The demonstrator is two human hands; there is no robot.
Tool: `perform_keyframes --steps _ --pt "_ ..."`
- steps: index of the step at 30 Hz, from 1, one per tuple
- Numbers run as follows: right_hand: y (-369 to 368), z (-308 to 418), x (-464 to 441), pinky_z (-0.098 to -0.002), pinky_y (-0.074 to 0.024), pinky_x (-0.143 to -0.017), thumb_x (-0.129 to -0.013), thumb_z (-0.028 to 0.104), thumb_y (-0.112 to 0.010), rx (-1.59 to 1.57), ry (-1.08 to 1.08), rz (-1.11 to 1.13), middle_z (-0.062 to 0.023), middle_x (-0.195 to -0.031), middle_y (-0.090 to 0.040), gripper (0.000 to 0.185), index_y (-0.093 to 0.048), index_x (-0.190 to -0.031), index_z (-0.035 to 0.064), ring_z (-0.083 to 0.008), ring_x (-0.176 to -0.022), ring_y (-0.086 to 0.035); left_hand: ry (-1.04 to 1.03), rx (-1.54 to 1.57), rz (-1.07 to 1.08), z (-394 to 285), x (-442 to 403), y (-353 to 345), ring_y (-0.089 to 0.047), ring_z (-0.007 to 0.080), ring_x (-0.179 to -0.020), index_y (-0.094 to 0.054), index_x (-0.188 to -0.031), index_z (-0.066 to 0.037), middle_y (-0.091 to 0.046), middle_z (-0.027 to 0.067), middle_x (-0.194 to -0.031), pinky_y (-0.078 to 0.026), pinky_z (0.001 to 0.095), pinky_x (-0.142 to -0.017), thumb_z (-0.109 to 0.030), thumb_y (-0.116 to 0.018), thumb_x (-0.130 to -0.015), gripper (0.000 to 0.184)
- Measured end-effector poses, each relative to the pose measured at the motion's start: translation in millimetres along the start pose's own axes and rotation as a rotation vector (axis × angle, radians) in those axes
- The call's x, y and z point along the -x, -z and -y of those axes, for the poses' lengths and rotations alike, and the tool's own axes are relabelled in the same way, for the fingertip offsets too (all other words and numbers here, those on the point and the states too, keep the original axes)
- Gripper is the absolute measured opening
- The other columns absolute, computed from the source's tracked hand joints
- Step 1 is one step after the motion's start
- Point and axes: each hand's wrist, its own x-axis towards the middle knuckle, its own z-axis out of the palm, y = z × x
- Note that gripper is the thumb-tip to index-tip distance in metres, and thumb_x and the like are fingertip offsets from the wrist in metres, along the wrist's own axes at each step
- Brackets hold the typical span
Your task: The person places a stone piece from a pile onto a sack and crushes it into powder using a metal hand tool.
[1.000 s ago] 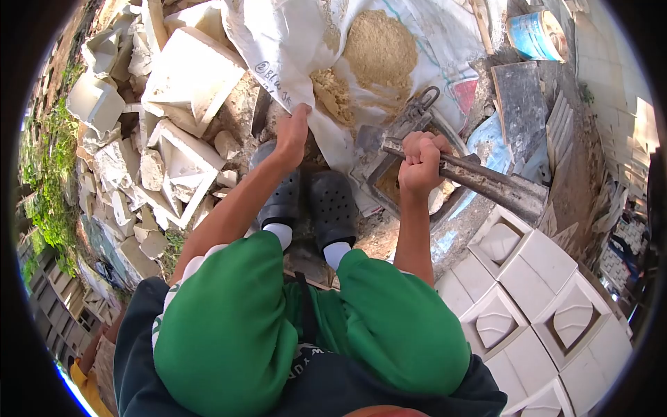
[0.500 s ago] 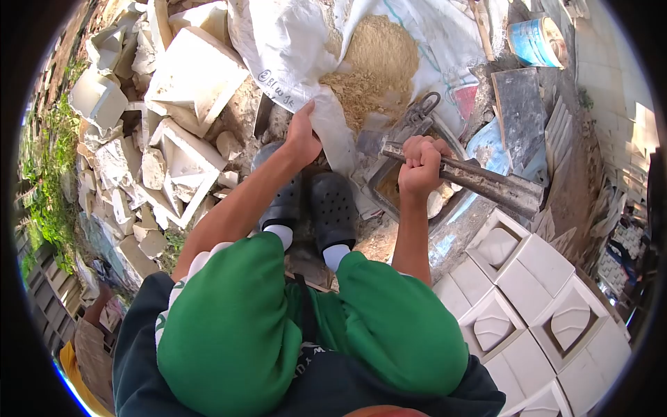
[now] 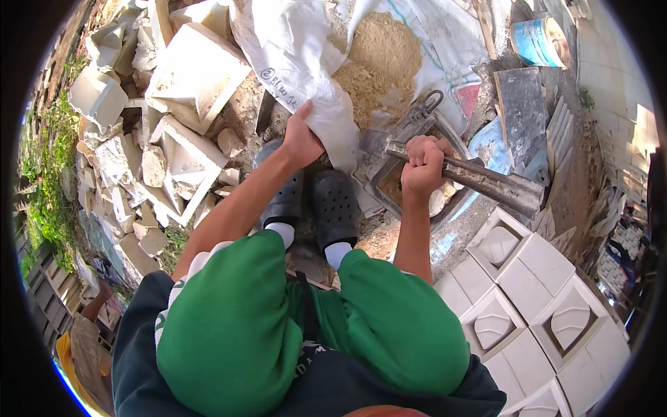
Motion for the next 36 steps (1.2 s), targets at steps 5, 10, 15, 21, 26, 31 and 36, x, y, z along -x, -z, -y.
perform_keyframes --steps 5,10,15,21,26,31,36 --pt "1 5 -1 -0.0256 -0.0209 -0.044 -0.076 -0.002 -0.045 0.005 0.01 -0.027 0.0016 -0.049 -0.03 0.029 -0.028 -0.057 0.0105 -0.0075 -0.046 -0.026 -0.086 -0.046 -0.05 -5 3 3 -0.045 0.0302 -0.124 -0.039 -0.134 -0.003 -0.047 0.0143 -0.135 -0.033 0.0448 -0.106 -0.041 -0.037 -0.097 0.053" --pt "-2 8 -2 -0.0256 -0.0211 -0.044 -0.075 -0.002 -0.045 -0.007 0.033 -0.044 0.0015 -0.049 -0.03 0.028 -0.028 -0.057 0.0105 -0.0077 -0.046 -0.027 0.096 -0.287 0.01 18 -11 32 -0.05 0.0287 -0.118 -0.043 -0.13 -0.001 -0.053 0.0132 -0.128 -0.036 0.0419 -0.103 -0.037 -0.042 -0.096 0.049" --pt "0 7 -2 -0.0254 -0.0215 -0.044 -0.075 -0.002 -0.045 0.023 0.05 -0.041 0.0011 -0.049 -0.031 0.028 -0.028 -0.057 0.0104 -0.0081 -0.046 -0.027 0.086 -0.431 -0.274 44 -32 25 -0.052 0.0278 -0.114 -0.048 -0.124 -0.002 -0.056 0.0118 -0.122 -0.039 0.0419 -0.1 -0.031 -0.044 -0.095 0.041" --pt "6 6 -3 -0.0253 -0.0219 -0.044 -0.076 -0.002 -0.044 -0.002 0.056 -0.024 0.0007 -0.049 -0.032 0.028 -0.028 -0.057 0.0101 -0.0081 -0.046 -0.027 0.092 -0.051 -0.14 33 -22 34 -0.053 0.0298 -0.114 -0.047 -0.124 -0.005 -0.055 0.0126 -0.123 -0.039 0.0471 -0.1 -0.03 -0.039 -0.095 0.039" --pt "5 5 -1 -0.0252 -0.0225 -0.044 -0.075 -0.003 -0.044 0.014 0.049 -0.042 0.0006 -0.05 -0.033 0.026 -0.03 -0.058 0.0093 -0.0081 -0.046 -0.028 0.104 -0.055 -0.222 35 -12 24 -0.047 0.0333 -0.121 -0.042 -0.128 -0.001 -0.05 0.0158 -0.129 -0.033 0.0495 -0.105 -0.026 -0.036 -0.096 0.041" --pt "5 2 -2 -0.0249 -0.0236 -0.043 -0.075 -0.004 -0.044 0.013 0.047 -0.031 0.0002 -0.05 -0.035 0.024 -0.032 -0.058 0.0086 -0.008 -0.046 -0.029 0.053 -0.255 -0.336 28 2 18 -0.047 0.0305 -0.122 -0.039 -0.13 0.0 -0.048 0.0155 -0.132 -0.035 0.0464 -0.105 -0.027 -0.037 -0.097 0.043" --pt "4 1 1 -0.028 -0.0248 -0.046 -0.076 -0.003 -0.043 0.117 0.013 -0.053 0.0012 -0.05 -0.028 0.026 -0.029 -0.059 0.0104 -0.0095 -0.046 -0.023 0.25 -0.698 -0.22 -13 40 11 -0.047 0.0284 -0.123 -0.034 -0.135 0.002 -0.043 0.0162 -0.137 -0.039 0.0429 -0.102 -0.038 -0.039 -0.097 0.055"
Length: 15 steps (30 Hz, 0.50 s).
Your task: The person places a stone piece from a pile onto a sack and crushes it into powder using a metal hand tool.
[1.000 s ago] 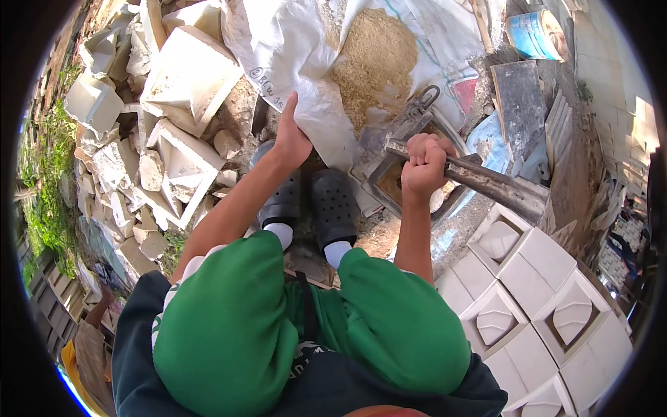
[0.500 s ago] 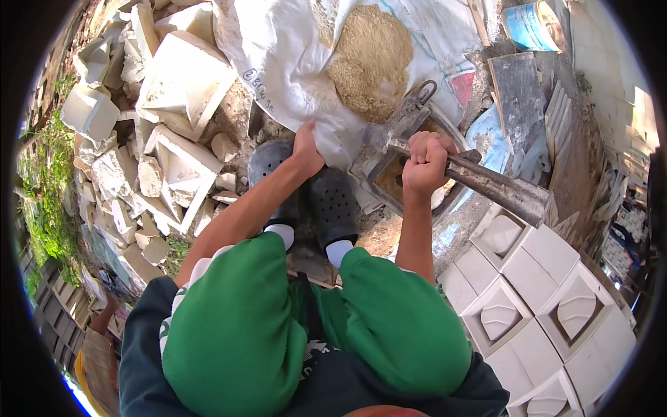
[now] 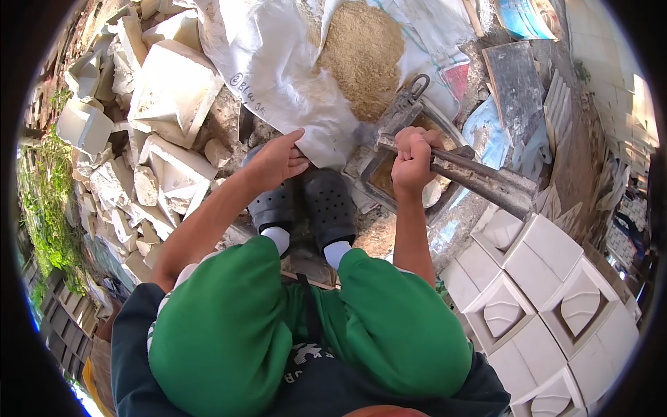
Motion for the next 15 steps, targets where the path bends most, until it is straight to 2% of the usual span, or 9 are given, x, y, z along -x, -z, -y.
perform_keyframes --steps 3,4,6,7,8,10,11,13,15 --pt "5 -4 3 -0.0279 -0.0254 -0.047 -0.077 -0.002 -0.043 0.003 0.005 0.023 0.0012 -0.051 -0.029 0.027 -0.028 -0.059 0.0104 -0.0097 -0.047 -0.024 0.128 -0.867 -0.003 -42 57 -30 -0.058 0.026 -0.109 -0.051 -0.122 0.004 -0.059 0.0173 -0.12 -0.048 0.0396 -0.092 -0.047 -0.052 -0.09 0.06" --pt "6 -5 4 -0.0279 -0.0254 -0.047 -0.077 -0.002 -0.043 0.004 0.004 0.018 0.0012 -0.051 -0.029 0.027 -0.028 -0.059 0.0104 -0.0097 -0.047 -0.024 0.132 -0.87 -0.002 -47 60 -39 -0.058 0.026 -0.109 -0.051 -0.122 0.004 -0.059 0.0173 -0.12 -0.048 0.0396 -0.092 -0.047 -0.052 -0.09 0.06" --pt "6 -6 4 -0.028 -0.0253 -0.047 -0.078 -0.002 -0.044 0.014 0.002 0.023 0.0014 -0.051 -0.028 0.028 -0.028 -0.059 0.0104 -0.0096 -0.048 -0.026 -0.357 -1.599 -0.149 -58 57 -53 -0.06 0.0279 -0.106 -0.054 -0.123 -0.002 -0.063 0.0164 -0.114 -0.049 0.039 -0.089 -0.043 -0.055 -0.089 0.054" --pt "6 -6 3 -0.028 -0.0253 -0.047 -0.078 -0.002 -0.044 0.012 0.004 0.021 0.0014 -0.051 -0.028 0.028 -0.028 -0.059 0.0104 -0.0096 -0.048 -0.026 -0.729 -1.702 -0.16 -51 37 -46 -0.053 0.0294 -0.116 -0.051 -0.128 -0.007 -0.056 0.0145 -0.126 -0.043 0.0401 -0.097 -0.04 -0.057 -0.087 0.052" --pt "6 -5 4 -0.0283 -0.0251 -0.047 -0.078 -0.002 -0.044 0.017 -0.017 0.001 0.0015 -0.051 -0.028 0.028 -0.027 -0.059 0.0104 -0.0097 -0.048 -0.026 -0.729 -1.705 -0.161 -49 13 -42 -0.053 0.0294 -0.116 -0.051 -0.128 -0.007 -0.056 0.0145 -0.126 -0.043 0.0401 -0.097 -0.04 -0.057 -0.087 0.052" --pt "3 -4 3 -0.0286 -0.025 -0.047 -0.077 -0.002 -0.044 0.022 -0.034 -0.015 0.0015 -0.051 -0.028 0.028 -0.027 -0.059 0.0103 -0.0097 -0.048 -0.026 -1.529 -1.944 -0.06 -48 -39 -35 -0.044 0.0294 -0.126 -0.051 -0.125 -0.005 -0.048 0.012 -0.136 -0.032 0.0405 -0.106 -0.037 -0.052 -0.091 0.047" --pt "3 -4 3 -0.0289 -0.0243 -0.047 -0.077 -0.001 -0.044 0.009 -0.036 -0.024 0.0016 -0.051 -0.028 0.028 -0.027 -0.058 0.0101 -0.0097 -0.048 -0.026 -1.534 -1.94 -0.06 -41 -58 -21 -0.044 0.0294 -0.126 -0.051 -0.125 -0.005 -0.048 0.012 -0.136 -0.032 0.0405 -0.106 -0.037 -0.052 -0.091 0.047" --pt "3 1 4 -0.0292 -0.0237 -0.047 -0.077 -0.001 -0.043 0.006 -0.042 -0.028 0.0017 -0.051 -0.028 0.028 -0.026 -0.058 0.0099 -0.0098 -0.048 -0.025 -0.717 -2.193 -0.154 -30 -73 -1 -0.032 0.0281 -0.135 -0.049 -0.127 -0.004 -0.038 0.011 -0.144 -0.024 0.0398 -0.111 -0.033 -0.049 -0.092 0.046" --pt "2 4 4 -0.0296 -0.0225 -0.047 -0.077 -0.001 -0.043 0.004 -0.017 -0.027 0.0013 -0.051 -0.027 0.028 -0.026 -0.057 0.0093 -0.0104 -0.048 -0.024 -0.571 -2.278 -0.12 -41 -63 -17 -0.03 0.0278 -0.136 -0.047 -0.13 -0.003 -0.037 0.0113 -0.144 -0.025 0.0394 -0.111 -0.033 -0.047 -0.093 0.047"
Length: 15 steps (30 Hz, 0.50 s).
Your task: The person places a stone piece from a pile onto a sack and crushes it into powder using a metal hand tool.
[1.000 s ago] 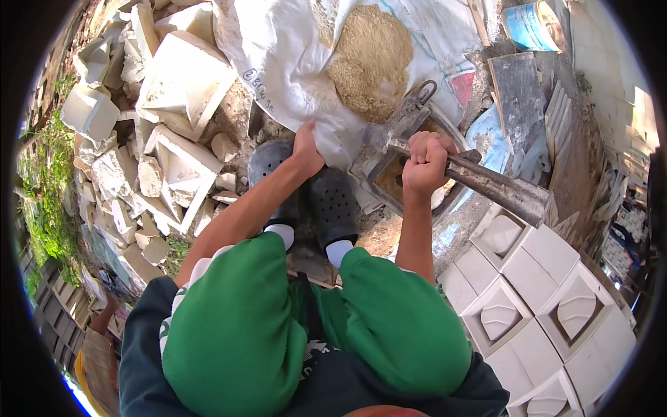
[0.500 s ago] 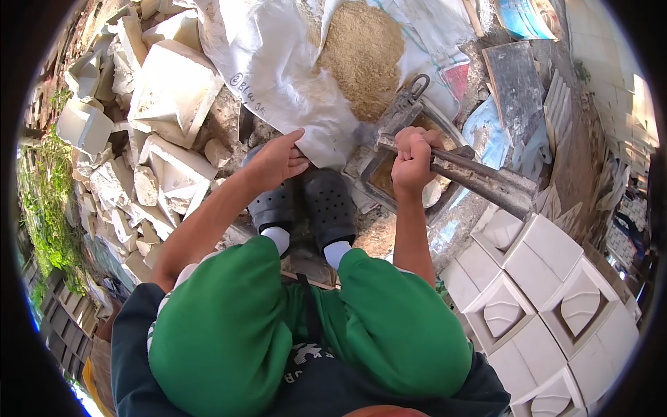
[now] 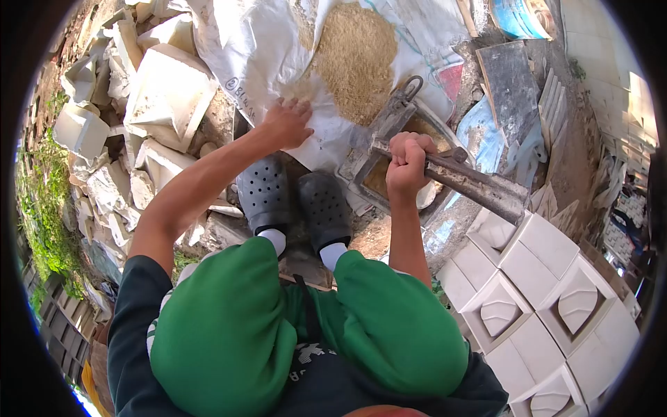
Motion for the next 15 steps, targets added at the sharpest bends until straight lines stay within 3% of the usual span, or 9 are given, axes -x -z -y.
perform_keyframes --steps 1,2,4,5,7,9,12,15 --pt "0 1 1 -0.0296 -0.0225 -0.047 -0.077 -0.001 -0.043 0.001 0.003 0.002 0.0013 -0.051 -0.027 0.028 -0.026 -0.057 0.0093 -0.0104 -0.048 -0.024 0.003 -0.059 0.131 -4 -1 13 -0.027 0.0276 -0.137 -0.046 -0.132 -0.003 -0.036 0.0116 -0.145 -0.026 0.0391 -0.111 -0.032 -0.044 -0.093 0.048" --pt "0 2 2 -0.0294 -0.0224 -0.047 -0.076 -0.002 -0.042 0.003 0.019 0.027 0.0009 -0.051 -0.027 0.028 -0.026 -0.057 0.0089 -0.0107 -0.048 -0.023 0.001 -0.06 0.126 -7 -8 14 -0.027 0.0276 -0.137 -0.046 -0.132 -0.003 -0.036 0.0116 -0.145 -0.026 0.0391 -0.111 -0.032 -0.044 -0.093 0.048" --pt "3 2 5 -0.0292 -0.0226 -0.048 -0.074 -0.003 -0.042 0.028 0.051 0.095 -0.0002 -0.051 -0.027 0.025 -0.026 -0.058 0.0077 -0.0109 -0.049 -0.022 -0.349 -0.235 -0.093 -10 -25 3 -0.023 0.0254 -0.139 -0.044 -0.133 -0.003 -0.034 0.0124 -0.146 -0.024 0.039 -0.112 -0.031 -0.043 -0.093 0.05" --pt "4 3 6 -0.0292 -0.0226 -0.048 -0.074 -0.003 -0.042 0.034 0.053 0.094 -0.0002 -0.051 -0.027 0.025 -0.026 -0.058 0.0077 -0.0109 -0.049 -0.022 -0.353 -0.232 -0.096 -9 -38 -8 -0.023 0.0254 -0.139 -0.044 -0.133 -0.003 -0.034 0.0124 -0.146 -0.024 0.039 -0.112 -0.031 -0.043 -0.093 0.05" --pt "2 2 7 -0.0297 -0.0229 -0.048 -0.073 -0.004 -0.041 0.04 0.096 0.137 -0.0006 -0.051 -0.027 0.023 -0.027 -0.06 0.0069 -0.0109 -0.049 -0.022 -0.857 -0.184 -0.357 2 -68 -27 -0.023 0.0236 -0.14 -0.044 -0.133 -0.002 -0.033 0.0115 -0.147 -0.021 0.0388 -0.114 -0.031 -0.041 -0.093 0.049" --pt "2 0 8 -0.0302 -0.0229 -0.048 -0.073 -0.003 -0.041 0.048 0.114 0.147 -0.0011 -0.05 -0.027 0.021 -0.027 -0.06 0.0066 -0.011 -0.049 -0.022 -0.914 -0.151 -0.313 15 -82 -34 -0.021 0.0225 -0.14 -0.041 -0.136 -0.002 -0.03 0.0109 -0.148 -0.018 0.0389 -0.116 -0.03 -0.04 -0.094 0.05" --pt "0 -1 6 -0.0305 -0.0232 -0.048 -0.072 -0.002 -0.039 0.036 0.142 0.122 -0.0016 -0.05 -0.029 0.019 -0.028 -0.06 0.0068 -0.011 -0.048 -0.022 -1.172 -0.061 -0.204 27 -95 -36 -0.021 0.0239 -0.14 -0.035 -0.139 -0.002 -0.03 0.0104 -0.148 -0.015 0.0409 -0.116 -0.036 -0.036 -0.096 0.055" --pt "-1 -1 3 -0.0307 -0.0233 -0.047 -0.072 -0.001 -0.039 0.013 0.118 0.09 -0.0014 -0.05 -0.028 0.019 -0.028 -0.059 0.007 -0.0111 -0.047 -0.022 -1.212 -0.042 -0.272 26 -88 -36 -0.024 0.0246 -0.139 -0.035 -0.139 -0.002 -0.033 0.0115 -0.147 -0.019 0.0419 -0.114 -0.04 -0.035 -0.095 0.058"
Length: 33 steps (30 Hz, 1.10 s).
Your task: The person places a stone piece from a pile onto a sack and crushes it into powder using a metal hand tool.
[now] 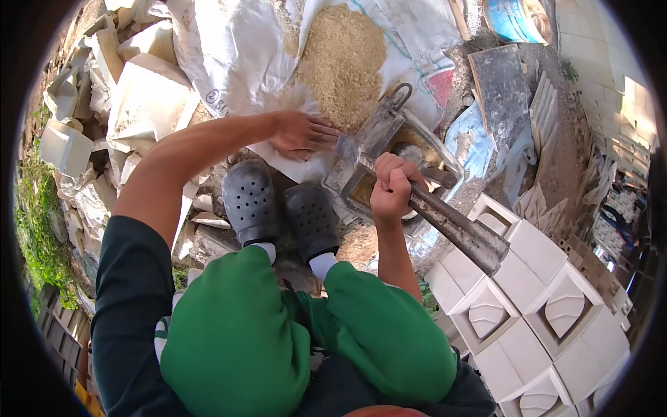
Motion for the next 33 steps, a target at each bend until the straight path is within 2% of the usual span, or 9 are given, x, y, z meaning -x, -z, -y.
perform_keyframes --steps 4,8,9,13,16,19,25,31,33 --pt "2 -3 -4 -0.0308 -0.0233 -0.047 -0.072 0.0 -0.039 0.031 -0.024 0.017 -0.0014 -0.05 -0.029 0.018 -0.028 -0.059 0.0071 -0.011 -0.047 -0.022 -0.055 -0.004 0.01 32 0 12 -0.029 0.0233 -0.137 -0.035 -0.14 -0.006 -0.037 0.0079 -0.145 -0.024 0.042 -0.111 -0.042 -0.036 -0.094 0.058" --pt "9 -5 -6 -0.029 -0.0251 -0.047 -0.074 0.0 -0.041 -0.054 -0.039 0.037 -0.0019 -0.052 -0.032 0.018 -0.031 -0.061 0.0051 -0.0109 -0.05 -0.027 0.421 -0.079 0.33 65 -16 75 -0.059 0.0221 -0.1 -0.036 -0.141 -0.024 -0.052 -0.0012 -0.128 -0.046 0.0432 -0.084 -0.041 -0.037 -0.095 0.049" --pt "11 -4 -8 -0.0273 -0.0267 -0.047 -0.075 -0.001 -0.043 -0.116 -0.039 0.052 -0.0024 -0.055 -0.036 0.017 -0.033 -0.062 0.0032 -0.0109 -0.052 -0.033 0.434 -0.052 0.172 72 -13 76 -0.061 0.0247 -0.097 -0.034 -0.141 -0.031 -0.055 0.001 -0.127 -0.046 0.0421 -0.084 -0.039 -0.037 -0.095 0.047" --pt "8 -1 -8 -0.0306 -0.0238 -0.047 -0.073 0.001 -0.04 -0.039 -0.06 0.012 -0.0016 -0.051 -0.03 0.017 -0.03 -0.061 0.0064 -0.0112 -0.048 -0.023 0.521 0.04 0.02 81 -21 85 -0.062 0.029 -0.083 -0.053 -0.127 -0.021 -0.066 0.0091 -0.096 -0.047 0.0417 -0.072 -0.031 -0.047 -0.093 0.036" --pt "13 1 -5 -0.0276 -0.0277 -0.048 -0.076 0.0 -0.045 -0.05 -0.115 0.059 -0.0037 -0.057 -0.039 0.017 -0.035 -0.063 0.0027 -0.0114 -0.054 -0.035 0.74 0.069 -0.225 70 -30 89 -0.062 0.0268 -0.091 -0.056 -0.123 -0.019 -0.065 0.0071 -0.105 -0.048 0.041 -0.078 -0.028 -0.052 -0.091 0.034" --pt "12 -3 -5 -0.0272 -0.0274 -0.047 -0.075 0.0 -0.046 -0.043 -0.046 0.107 -0.0042 -0.057 -0.041 0.017 -0.036 -0.063 0.0023 -0.0117 -0.053 -0.035 0.538 -0.207 -0.406 54 -35 47 -0.055 0.0241 -0.11 -0.058 -0.12 -0.015 -0.06 0.0053 -0.119 -0.045 0.0404 -0.092 -0.026 -0.055 -0.089 0.033" --pt "4 4 -3 -0.0308 -0.0273 -0.049 -0.072 0.0 -0.044 0.115 -0.031 0.177 -0.0025 -0.053 -0.034 0.018 -0.031 -0.06 0.0045 -0.0126 -0.05 -0.029 0.079 -0.053 -0.135 27 -34 3 -0.034 0.0242 -0.133 -0.043 -0.135 -0.011 -0.038 0.0058 -0.144 -0.023 0.0425 -0.113 -0.031 -0.05 -0.088 0.051" --pt "5 0 -2 -0.0304 -0.0265 -0.048 -0.072 0.001 -0.045 0.119 0.001 0.201 -0.0025 -0.054 -0.035 0.018 -0.032 -0.06 0.003 -0.0122 -0.05 -0.03 0.395 -0.243 0.026 85 -20 50 -0.022 0.0154 -0.139 -0.037 -0.14 -0.013 -0.03 0.0002 -0.149 -0.01 0.0371 -0.117 -0.04 -0.027 -0.098 0.051" --pt "5 2 -3 -0.0303 -0.0263 -0.048 -0.073 0.001 -0.045 0.105 -0.022 0.202 -0.0026 -0.054 -0.036 0.018 -0.033 -0.06 0.0032 -0.0118 -0.049 -0.03 0.286 -0.302 0.065 87 -18 66 -0.024 0.0189 -0.139 -0.039 -0.139 -0.013 -0.032 0.0022 -0.148 -0.013 0.0393 -0.117 -0.035 -0.039 -0.095 0.049"
